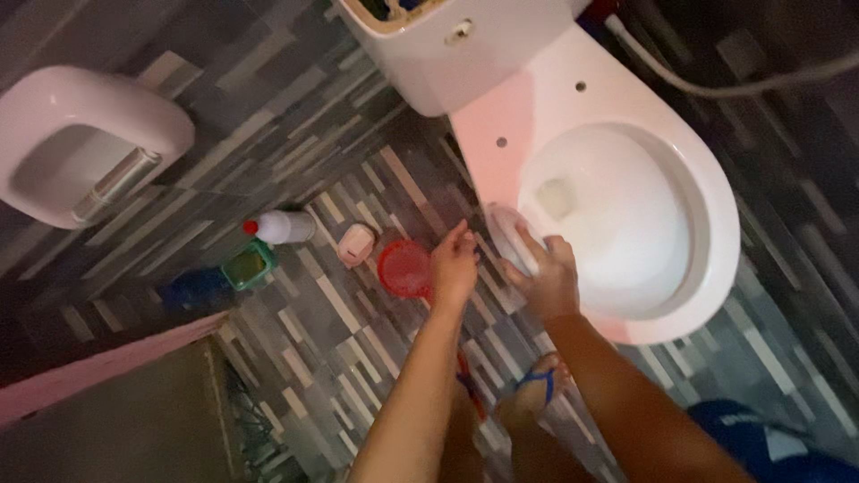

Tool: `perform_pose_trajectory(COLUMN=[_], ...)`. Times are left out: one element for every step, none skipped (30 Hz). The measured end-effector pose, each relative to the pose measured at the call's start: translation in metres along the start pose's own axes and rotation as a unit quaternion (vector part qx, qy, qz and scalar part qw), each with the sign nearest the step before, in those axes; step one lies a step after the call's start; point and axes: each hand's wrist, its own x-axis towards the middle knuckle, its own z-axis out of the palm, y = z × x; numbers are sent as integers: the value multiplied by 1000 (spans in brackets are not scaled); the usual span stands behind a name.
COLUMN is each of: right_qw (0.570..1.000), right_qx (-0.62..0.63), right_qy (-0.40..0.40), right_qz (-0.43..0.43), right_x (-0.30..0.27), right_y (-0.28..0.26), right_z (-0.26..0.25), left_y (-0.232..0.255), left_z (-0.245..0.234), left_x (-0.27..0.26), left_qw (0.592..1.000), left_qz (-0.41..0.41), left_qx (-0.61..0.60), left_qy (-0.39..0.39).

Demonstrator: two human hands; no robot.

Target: The person cleans the rim and internal parts of a toilet using a handheld brush and water from a red scoop.

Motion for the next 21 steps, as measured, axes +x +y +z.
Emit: perform_pose_trajectory(right_qw=[999,996,990,991,992,994,990,967,926,968,991,994,989,981,987,980,980,979,978,982,986], right_qx=[-15,-26,-38,-32,-25,-16,116,246,371,236,96,-47,-76,-106,-91,-73,-84,-94,-104,-96,-87], right_qy=[17,39,60,64,68,67,64,66,67,80,90,96,125,155,123,86,106,122,138,120,101], right_qz=[-39,-82,-125,-113,-101,-85,-49,-12,23,7,-7,-18,-32,-51,55,162,148,133,118,109,101], right_x=[-5,-3,1,11,23,23,20,21,20,14,2,-13,-26,-35,-43,-52,-58,-65,-69,-68,-66], right_y=[0,-1,-2,-3,-7,-7,-5,-5,-3,1,5,4,3,5,4,1,-1,-5,-12,-21,-33], right_z=[-1,1,4,9,18,26,32,40,45,43,38,34,30,24,20,18,15,12,14,21,30], left_y=[-5,-10,-17,-20,-20,-22,-23,-20,-15,-9,-3,-2,-2,-3,-6,-12,-18,-26,-36,-47,-59], left_z=[2,3,7,14,19,19,19,18,16,14,12,6,0,-5,-12,-20,-24,-30,-37,-44,-52], left_x=[-4,-6,-9,-6,2,3,2,2,1,0,1,0,-1,1,2,5,12,20,27,37,48], left_qw=[1000,1000,999,999,985,954,905,951,982,997,997,997,996,997,996,994,994,993,992,993,994], left_qz=[2,15,27,42,117,185,251,175,95,13,12,9,6,-16,-38,-63,-59,-57,-55,-52,-49], left_qx=[10,14,17,17,123,230,332,248,162,74,73,74,75,54,34,14,18,20,22,12,3], left_qy=[-2,-9,-16,-28,12,50,84,52,17,-20,-27,-36,-45,-60,-74,-86,-96,-103,-110,-105,-99])
